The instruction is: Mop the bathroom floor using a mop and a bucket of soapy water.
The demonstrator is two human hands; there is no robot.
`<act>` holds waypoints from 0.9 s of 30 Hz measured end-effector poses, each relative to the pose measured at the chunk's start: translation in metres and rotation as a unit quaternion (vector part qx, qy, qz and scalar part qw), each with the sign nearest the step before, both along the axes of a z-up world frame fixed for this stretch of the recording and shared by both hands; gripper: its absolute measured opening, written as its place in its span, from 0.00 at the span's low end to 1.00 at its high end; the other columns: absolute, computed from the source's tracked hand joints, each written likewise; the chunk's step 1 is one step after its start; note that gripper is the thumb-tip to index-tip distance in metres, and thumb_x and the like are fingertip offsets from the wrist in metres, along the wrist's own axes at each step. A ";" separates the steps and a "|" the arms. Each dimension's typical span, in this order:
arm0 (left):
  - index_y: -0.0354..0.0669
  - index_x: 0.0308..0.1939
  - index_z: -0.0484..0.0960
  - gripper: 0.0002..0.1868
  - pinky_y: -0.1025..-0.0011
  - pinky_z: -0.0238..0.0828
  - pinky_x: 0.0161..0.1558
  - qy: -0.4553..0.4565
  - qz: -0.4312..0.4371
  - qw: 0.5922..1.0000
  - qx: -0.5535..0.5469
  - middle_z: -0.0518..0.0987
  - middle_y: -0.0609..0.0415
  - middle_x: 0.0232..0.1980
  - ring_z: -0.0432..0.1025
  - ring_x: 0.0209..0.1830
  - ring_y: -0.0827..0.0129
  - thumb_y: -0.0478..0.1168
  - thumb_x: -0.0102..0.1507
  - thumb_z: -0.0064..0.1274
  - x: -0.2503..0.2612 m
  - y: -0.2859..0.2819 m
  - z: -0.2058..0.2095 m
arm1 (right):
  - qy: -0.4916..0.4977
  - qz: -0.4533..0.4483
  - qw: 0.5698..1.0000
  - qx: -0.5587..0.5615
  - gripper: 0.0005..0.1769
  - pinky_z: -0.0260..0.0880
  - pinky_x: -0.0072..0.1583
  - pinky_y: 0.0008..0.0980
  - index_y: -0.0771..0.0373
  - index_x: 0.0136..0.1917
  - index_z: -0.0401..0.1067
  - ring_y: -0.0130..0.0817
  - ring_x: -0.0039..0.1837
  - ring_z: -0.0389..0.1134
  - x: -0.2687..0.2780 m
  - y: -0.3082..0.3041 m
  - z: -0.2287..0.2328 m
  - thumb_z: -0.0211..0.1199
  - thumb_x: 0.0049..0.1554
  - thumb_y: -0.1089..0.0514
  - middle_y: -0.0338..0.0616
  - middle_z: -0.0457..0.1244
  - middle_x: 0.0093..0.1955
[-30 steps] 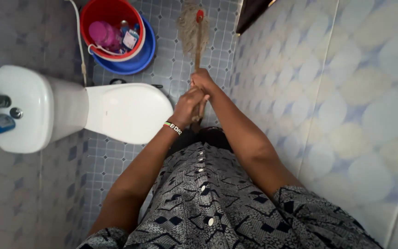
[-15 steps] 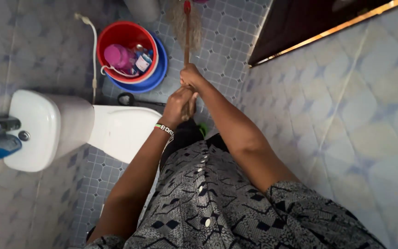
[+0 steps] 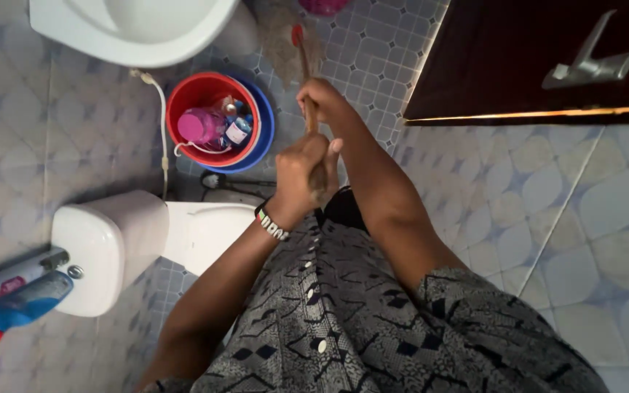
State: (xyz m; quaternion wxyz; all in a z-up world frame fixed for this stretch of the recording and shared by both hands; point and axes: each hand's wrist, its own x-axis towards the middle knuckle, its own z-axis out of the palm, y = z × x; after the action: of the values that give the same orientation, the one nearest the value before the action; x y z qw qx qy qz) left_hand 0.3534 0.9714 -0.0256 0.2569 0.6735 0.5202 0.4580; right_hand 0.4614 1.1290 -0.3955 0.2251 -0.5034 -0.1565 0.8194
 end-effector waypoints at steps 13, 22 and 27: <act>0.35 0.38 0.78 0.08 0.67 0.73 0.32 -0.098 -0.079 0.992 0.025 0.81 0.43 0.35 0.78 0.29 0.60 0.35 0.71 0.54 0.031 0.085 -0.046 | -0.086 -0.196 0.974 0.081 0.04 0.68 0.34 0.38 0.66 0.36 0.71 0.38 0.29 0.65 0.109 0.048 -0.006 0.63 0.52 0.64 0.47 0.63 0.29; 0.35 0.35 0.76 0.08 0.61 0.72 0.35 -0.169 -0.132 0.975 -0.064 0.76 0.42 0.31 0.74 0.29 0.50 0.35 0.68 0.52 0.052 0.135 -0.088 | -0.092 -0.316 0.944 0.029 0.03 0.72 0.42 0.42 0.67 0.41 0.64 0.39 0.36 0.62 0.172 0.086 -0.006 0.56 0.58 0.67 0.49 0.59 0.35; 0.38 0.29 0.72 0.10 0.59 0.70 0.34 -0.113 -0.190 0.974 -0.043 0.74 0.44 0.27 0.73 0.27 0.50 0.33 0.64 0.54 0.052 0.120 -0.090 | -0.199 -0.258 0.935 -0.140 0.04 0.72 0.43 0.43 0.62 0.47 0.61 0.39 0.36 0.63 0.157 0.063 0.054 0.48 0.57 0.64 0.47 0.58 0.35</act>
State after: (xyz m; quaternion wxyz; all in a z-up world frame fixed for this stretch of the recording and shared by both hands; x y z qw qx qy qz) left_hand 0.4057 1.0911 -0.1158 0.4250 0.6922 0.3697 0.4512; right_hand 0.6180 1.1916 -0.3420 0.3203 -0.7054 0.0534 0.6300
